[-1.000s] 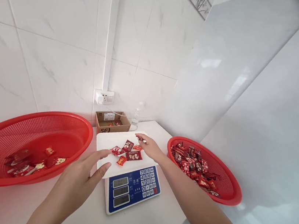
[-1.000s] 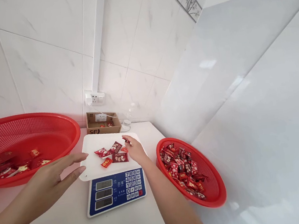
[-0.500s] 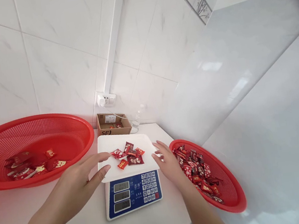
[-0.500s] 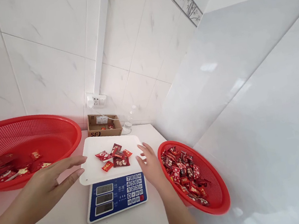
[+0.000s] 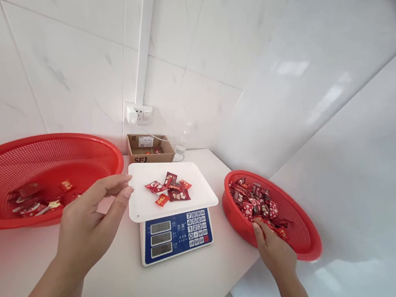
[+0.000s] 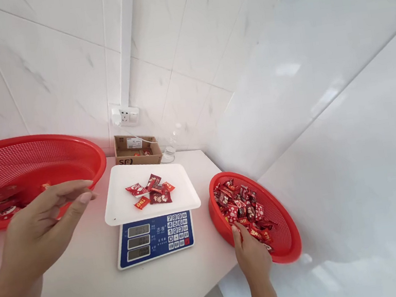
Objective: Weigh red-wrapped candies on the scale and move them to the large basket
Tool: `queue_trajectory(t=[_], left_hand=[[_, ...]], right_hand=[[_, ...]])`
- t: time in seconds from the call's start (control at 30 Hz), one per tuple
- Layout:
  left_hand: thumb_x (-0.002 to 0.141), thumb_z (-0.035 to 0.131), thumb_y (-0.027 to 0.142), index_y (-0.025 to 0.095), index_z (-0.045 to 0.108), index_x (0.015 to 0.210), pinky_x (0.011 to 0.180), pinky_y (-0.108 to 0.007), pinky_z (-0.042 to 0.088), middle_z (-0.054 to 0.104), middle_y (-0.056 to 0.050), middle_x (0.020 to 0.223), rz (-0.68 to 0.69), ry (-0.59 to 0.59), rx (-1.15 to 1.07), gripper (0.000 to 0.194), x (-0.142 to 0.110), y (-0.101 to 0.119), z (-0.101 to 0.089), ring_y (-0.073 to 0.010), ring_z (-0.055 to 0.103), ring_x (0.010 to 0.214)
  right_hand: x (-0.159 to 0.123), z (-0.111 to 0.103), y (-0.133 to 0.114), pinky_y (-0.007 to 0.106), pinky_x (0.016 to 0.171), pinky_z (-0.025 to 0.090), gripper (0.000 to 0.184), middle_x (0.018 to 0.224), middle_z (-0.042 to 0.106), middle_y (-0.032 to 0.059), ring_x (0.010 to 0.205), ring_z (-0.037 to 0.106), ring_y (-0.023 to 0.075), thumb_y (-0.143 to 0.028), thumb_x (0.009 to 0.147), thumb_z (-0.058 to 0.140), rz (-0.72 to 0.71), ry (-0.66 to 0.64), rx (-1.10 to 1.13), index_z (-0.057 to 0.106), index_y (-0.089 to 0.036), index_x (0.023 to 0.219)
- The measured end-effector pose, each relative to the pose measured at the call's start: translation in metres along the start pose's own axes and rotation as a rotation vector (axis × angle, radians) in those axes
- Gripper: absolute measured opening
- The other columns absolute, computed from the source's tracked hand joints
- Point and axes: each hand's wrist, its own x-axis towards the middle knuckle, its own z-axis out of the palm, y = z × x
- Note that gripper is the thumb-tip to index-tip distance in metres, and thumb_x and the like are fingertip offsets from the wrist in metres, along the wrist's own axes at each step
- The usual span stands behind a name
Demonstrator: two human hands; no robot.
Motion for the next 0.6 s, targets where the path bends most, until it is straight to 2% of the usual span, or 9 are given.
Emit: queue_trajectory(t=[0.1,0.2,0.33,0.43,0.53,0.6], left_hand=[[0.085,0.055,0.040,0.027,0.065,0.098,0.059,-0.016,0.051,0.073,0.006,0.093,0.046,-0.018,0.010,0.021,-0.002,-0.001,0.001,-0.0106,0.067,0.082],[0.085,0.055,0.041,0.028,0.065,0.098,0.058,-0.016,0.051,0.073,0.006,0.093,0.069,-0.033,0.015,0.021,-0.003,-0.002,0.002,-0.0113,0.067,0.083],[0.086,0.054,0.042,0.028,0.064,0.099,0.062,-0.017,0.052,0.073,0.006,0.094,0.080,-0.060,0.056,0.023,-0.002,-0.003,0.004,-0.0114,0.067,0.084],[0.086,0.053,0.044,0.028,0.065,0.098,0.059,-0.017,0.052,0.073,0.006,0.091,0.122,-0.069,0.099,0.024,-0.001,-0.003,0.006,-0.0116,0.068,0.081],[0.085,0.051,0.046,0.028,0.065,0.098,0.058,-0.018,0.052,0.074,0.006,0.089,0.133,-0.068,0.113,0.025,-0.001,-0.004,0.005,-0.0126,0.068,0.081],[0.085,0.051,0.048,0.030,0.065,0.098,0.065,-0.020,0.053,0.073,0.007,0.090,0.117,-0.079,0.131,0.026,-0.001,-0.007,0.004,-0.0139,0.069,0.081]], right_hand=[[-0.003,0.007,-0.006,0.037,0.064,0.045,0.057,0.093,0.072,0.0147,0.079,0.065,0.0291,-0.050,0.092,0.022,-0.005,0.143,-0.091,0.067,-0.022,0.111],[-0.005,0.012,-0.008,0.035,0.060,0.042,0.055,0.082,0.071,0.0150,0.070,0.064,0.0271,-0.047,0.093,0.024,-0.032,0.244,-0.141,0.070,-0.020,0.102],[-0.005,0.015,-0.006,0.034,0.059,0.040,0.056,0.079,0.071,0.0146,0.067,0.062,0.0255,-0.046,0.093,0.023,-0.065,0.299,-0.162,0.071,-0.018,0.097],[-0.004,0.017,-0.005,0.033,0.058,0.039,0.057,0.074,0.070,0.0140,0.064,0.061,0.0244,-0.045,0.094,0.022,-0.090,0.332,-0.171,0.072,-0.018,0.092],[-0.004,0.018,-0.007,0.033,0.059,0.039,0.055,0.074,0.070,0.0127,0.064,0.061,0.0232,-0.045,0.093,0.024,-0.076,0.352,-0.181,0.072,-0.018,0.091],[-0.006,0.016,-0.011,0.033,0.062,0.041,0.054,0.076,0.070,0.0130,0.067,0.063,0.0237,-0.044,0.093,0.025,-0.047,0.335,-0.183,0.072,-0.018,0.092]])
